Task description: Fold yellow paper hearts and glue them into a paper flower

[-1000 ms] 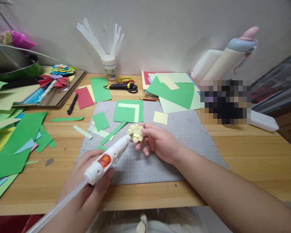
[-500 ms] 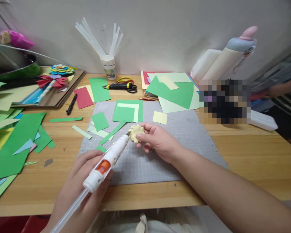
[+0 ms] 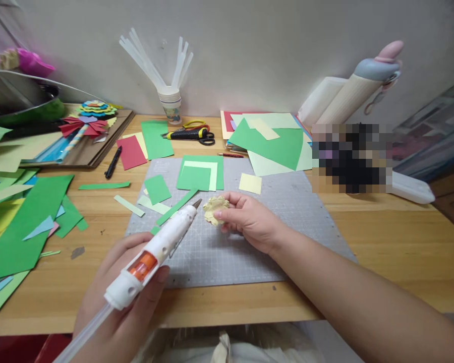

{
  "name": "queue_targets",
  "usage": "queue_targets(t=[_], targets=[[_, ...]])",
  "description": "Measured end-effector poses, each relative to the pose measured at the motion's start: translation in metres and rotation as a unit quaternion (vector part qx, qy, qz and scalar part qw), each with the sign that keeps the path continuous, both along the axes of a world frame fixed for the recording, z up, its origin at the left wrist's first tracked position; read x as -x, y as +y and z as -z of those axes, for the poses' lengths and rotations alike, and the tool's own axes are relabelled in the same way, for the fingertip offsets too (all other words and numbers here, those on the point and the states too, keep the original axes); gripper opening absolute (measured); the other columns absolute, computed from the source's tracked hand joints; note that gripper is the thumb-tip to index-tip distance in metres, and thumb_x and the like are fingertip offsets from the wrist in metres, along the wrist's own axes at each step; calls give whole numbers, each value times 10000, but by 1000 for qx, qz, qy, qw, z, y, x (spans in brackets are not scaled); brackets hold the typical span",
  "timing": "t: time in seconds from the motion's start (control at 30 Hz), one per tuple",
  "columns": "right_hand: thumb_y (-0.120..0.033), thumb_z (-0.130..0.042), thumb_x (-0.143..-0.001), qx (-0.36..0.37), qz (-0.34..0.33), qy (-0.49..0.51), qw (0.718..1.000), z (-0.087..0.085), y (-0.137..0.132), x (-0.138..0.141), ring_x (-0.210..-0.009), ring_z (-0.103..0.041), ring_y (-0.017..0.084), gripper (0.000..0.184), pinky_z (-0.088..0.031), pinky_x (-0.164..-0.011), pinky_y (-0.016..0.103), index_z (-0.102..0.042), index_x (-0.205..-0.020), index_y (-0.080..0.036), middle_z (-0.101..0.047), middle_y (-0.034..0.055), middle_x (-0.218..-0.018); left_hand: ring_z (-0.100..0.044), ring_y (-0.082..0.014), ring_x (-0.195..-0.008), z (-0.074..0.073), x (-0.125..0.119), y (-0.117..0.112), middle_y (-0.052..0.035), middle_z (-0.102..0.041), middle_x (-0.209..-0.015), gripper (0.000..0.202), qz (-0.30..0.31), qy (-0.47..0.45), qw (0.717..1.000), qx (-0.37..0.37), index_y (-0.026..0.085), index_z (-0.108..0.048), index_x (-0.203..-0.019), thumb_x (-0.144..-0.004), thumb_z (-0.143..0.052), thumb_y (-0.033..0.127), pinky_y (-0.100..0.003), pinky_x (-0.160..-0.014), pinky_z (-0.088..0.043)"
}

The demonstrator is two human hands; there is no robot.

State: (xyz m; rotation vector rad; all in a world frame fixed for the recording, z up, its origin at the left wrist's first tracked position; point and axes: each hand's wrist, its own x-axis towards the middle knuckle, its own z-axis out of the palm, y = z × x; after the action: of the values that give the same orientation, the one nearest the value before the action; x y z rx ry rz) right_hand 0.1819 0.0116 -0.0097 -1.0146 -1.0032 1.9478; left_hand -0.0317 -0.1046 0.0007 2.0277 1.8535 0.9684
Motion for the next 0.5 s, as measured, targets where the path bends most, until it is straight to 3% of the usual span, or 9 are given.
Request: queue_targets(t=[0.37,0.5], targets=[[-181,-782,-651,-11,38,32,999,-1,0,-2,-667,-604,83,346,-416,-599,199,-608,-948,-201,-691,-25,-814,-587,-252,-1032,-5,0,2,-35,-561,-1097,125,1,1,1000,-4,283,-562,-969,-860,-507,311,-366,-873,-522],[-236,-790,-672,7,30,35,999,3,1,-1,-721,-638,104,347,-443,-619,208,-612,-965,-186,-703,9,-853,-621,-241,-843,-3,7,-2,-32,-601,-1024,256,-80,4,997,23,287,-566,-1066,-855,-507,421,-353,-717,-530]])
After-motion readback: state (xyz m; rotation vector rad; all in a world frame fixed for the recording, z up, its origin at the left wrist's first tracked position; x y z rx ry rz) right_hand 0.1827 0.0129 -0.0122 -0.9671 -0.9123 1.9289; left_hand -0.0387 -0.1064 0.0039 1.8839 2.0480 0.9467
